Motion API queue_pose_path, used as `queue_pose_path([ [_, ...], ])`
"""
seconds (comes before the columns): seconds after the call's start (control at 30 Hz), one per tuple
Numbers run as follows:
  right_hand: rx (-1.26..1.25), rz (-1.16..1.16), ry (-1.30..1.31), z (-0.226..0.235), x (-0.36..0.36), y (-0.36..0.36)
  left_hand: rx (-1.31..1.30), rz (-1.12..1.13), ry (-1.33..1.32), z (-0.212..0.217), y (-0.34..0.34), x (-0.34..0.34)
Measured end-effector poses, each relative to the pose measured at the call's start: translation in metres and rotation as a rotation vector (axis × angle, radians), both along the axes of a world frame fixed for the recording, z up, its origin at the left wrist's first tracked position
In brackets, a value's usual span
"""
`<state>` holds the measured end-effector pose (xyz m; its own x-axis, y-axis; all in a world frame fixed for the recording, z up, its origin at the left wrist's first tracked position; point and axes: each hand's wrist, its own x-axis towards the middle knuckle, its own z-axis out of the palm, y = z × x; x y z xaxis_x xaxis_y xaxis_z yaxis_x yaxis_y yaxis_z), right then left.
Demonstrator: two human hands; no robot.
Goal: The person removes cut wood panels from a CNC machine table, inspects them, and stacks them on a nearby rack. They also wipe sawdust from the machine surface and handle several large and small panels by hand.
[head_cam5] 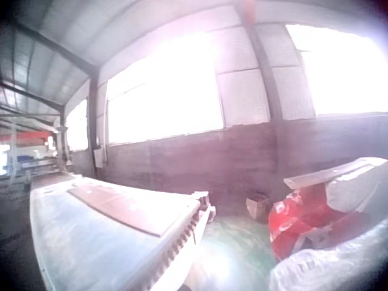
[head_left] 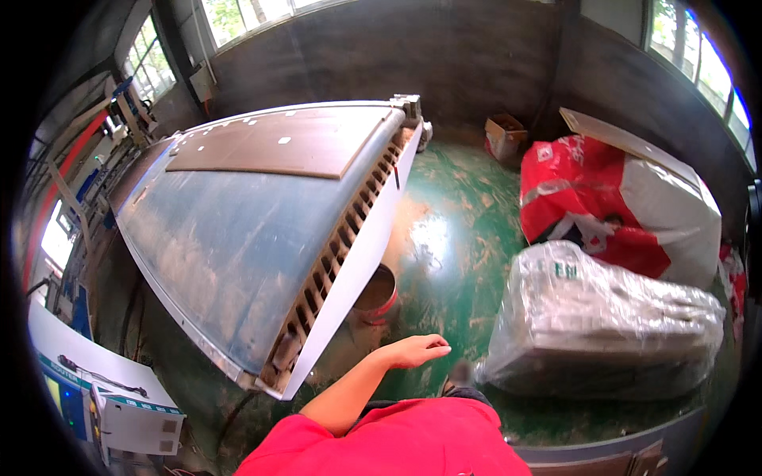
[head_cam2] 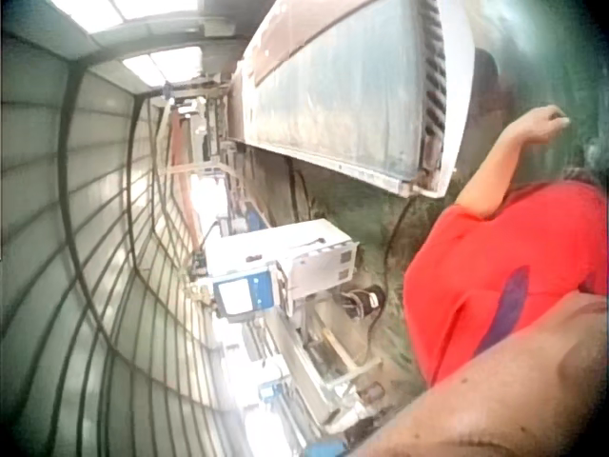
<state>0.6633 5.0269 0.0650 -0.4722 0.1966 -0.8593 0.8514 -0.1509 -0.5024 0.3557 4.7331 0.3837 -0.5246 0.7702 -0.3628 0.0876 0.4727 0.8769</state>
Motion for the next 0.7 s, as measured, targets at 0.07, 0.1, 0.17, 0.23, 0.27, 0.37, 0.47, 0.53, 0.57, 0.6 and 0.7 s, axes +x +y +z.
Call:
queue_pose_path([
  [0.07,0.019,0.040,-0.005,0.049,-0.098,0.070,0.001,0.136,-0.040,0.018,0.009,-0.052],
  [0.1,0.052,0.048,-0.023,0.086,-0.149,0.100,0.000,0.196,-0.071,0.029,0.013,-0.068],
  [0.17,0.212,0.158,0.126,0.114,-0.259,0.173,0.002,0.287,-0.123,0.030,0.027,-0.119],
  [0.23,0.376,0.216,0.381,0.141,-0.383,0.234,0.063,0.375,-0.162,0.020,0.036,-0.172],
  [0.27,0.316,0.149,0.463,0.178,-0.445,0.238,0.078,0.432,-0.217,0.023,0.041,-0.194],
  [0.37,0.245,0.057,0.697,0.250,-0.581,0.250,0.108,0.514,-0.175,0.014,0.064,-0.279],
  [0.47,0.327,0.125,0.709,0.224,-0.675,0.269,0.166,0.585,-0.080,-0.008,0.082,-0.396],
  [0.53,0.523,0.289,0.626,0.172,-0.704,0.300,0.224,0.668,0.002,-0.011,0.101,-0.480],
  [0.57,0.645,0.414,0.575,0.128,-0.708,0.328,0.271,0.703,0.042,-0.006,0.111,-0.523],
  [0.6,0.667,0.474,0.475,0.102,-0.710,0.337,0.307,0.760,0.078,-0.006,0.116,-0.562],
  [0.7,0.392,0.339,0.135,0.082,-0.703,0.343,0.294,0.906,0.158,0.023,0.128,-0.663],
])
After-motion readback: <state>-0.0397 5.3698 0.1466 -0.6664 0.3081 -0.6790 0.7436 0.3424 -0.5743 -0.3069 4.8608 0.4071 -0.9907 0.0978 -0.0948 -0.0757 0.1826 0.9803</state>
